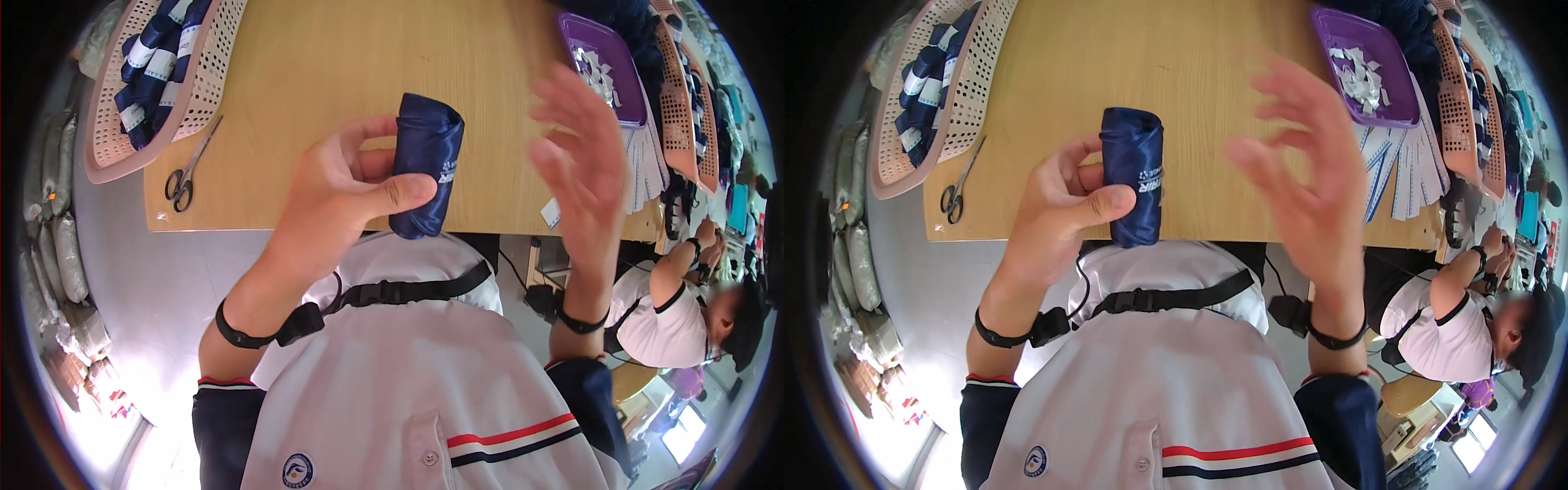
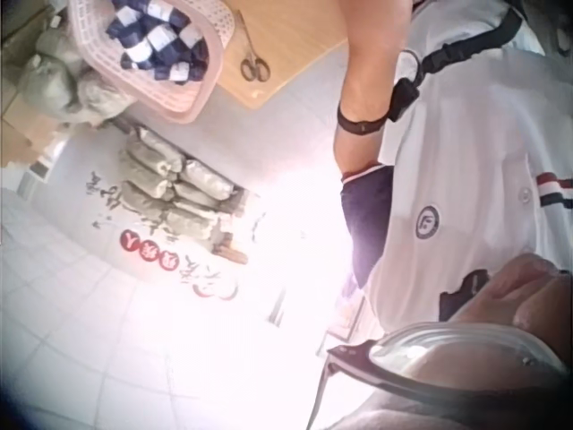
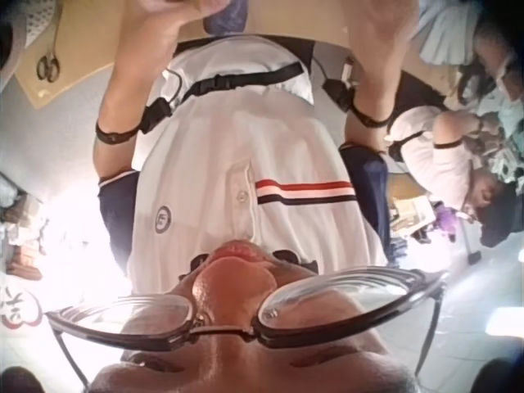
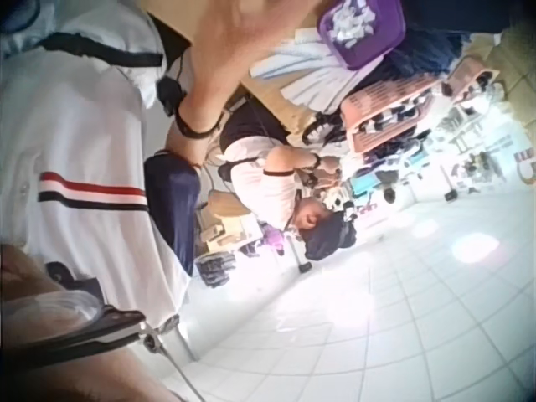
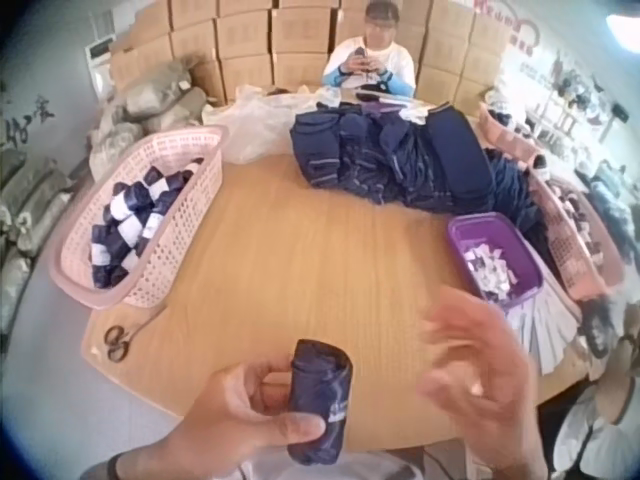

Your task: Fold fabric pieces and wrap them with paper labels.

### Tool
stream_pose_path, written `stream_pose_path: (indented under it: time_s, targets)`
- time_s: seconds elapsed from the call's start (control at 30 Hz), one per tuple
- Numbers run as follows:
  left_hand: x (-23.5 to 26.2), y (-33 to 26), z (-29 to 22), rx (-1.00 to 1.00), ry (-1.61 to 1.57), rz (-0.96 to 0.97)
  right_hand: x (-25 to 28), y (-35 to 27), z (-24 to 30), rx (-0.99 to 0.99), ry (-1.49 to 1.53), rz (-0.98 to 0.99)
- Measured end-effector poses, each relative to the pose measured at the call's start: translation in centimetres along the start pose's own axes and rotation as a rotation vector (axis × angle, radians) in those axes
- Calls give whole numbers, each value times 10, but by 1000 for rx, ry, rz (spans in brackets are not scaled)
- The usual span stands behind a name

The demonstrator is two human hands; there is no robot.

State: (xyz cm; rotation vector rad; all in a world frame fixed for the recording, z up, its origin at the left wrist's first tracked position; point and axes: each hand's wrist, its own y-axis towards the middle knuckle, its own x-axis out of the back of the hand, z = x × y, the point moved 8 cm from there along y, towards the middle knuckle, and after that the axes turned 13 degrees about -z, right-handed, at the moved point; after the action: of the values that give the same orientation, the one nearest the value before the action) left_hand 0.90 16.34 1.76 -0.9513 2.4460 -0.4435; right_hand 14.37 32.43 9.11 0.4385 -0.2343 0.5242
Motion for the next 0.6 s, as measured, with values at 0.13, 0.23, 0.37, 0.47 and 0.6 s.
stream_pose_path:
  time_s: [0.13,0.23,0.37,0.47,0.6]
  targets:
    - [-6,4,5,38,-117,70,62,-38,-48,61,-707,90]
    - [-6,13,13,45,-137,65,65,-74,-63,94,-900,136]
    - [-1,19,20,-8,-162,90,49,-108,-74,5,-793,136]
    - [-2,18,14,-46,-186,53,45,-113,-64,52,-745,136]
    - [-8,19,18,-28,-173,96,64,-123,-63,291,-621,94]
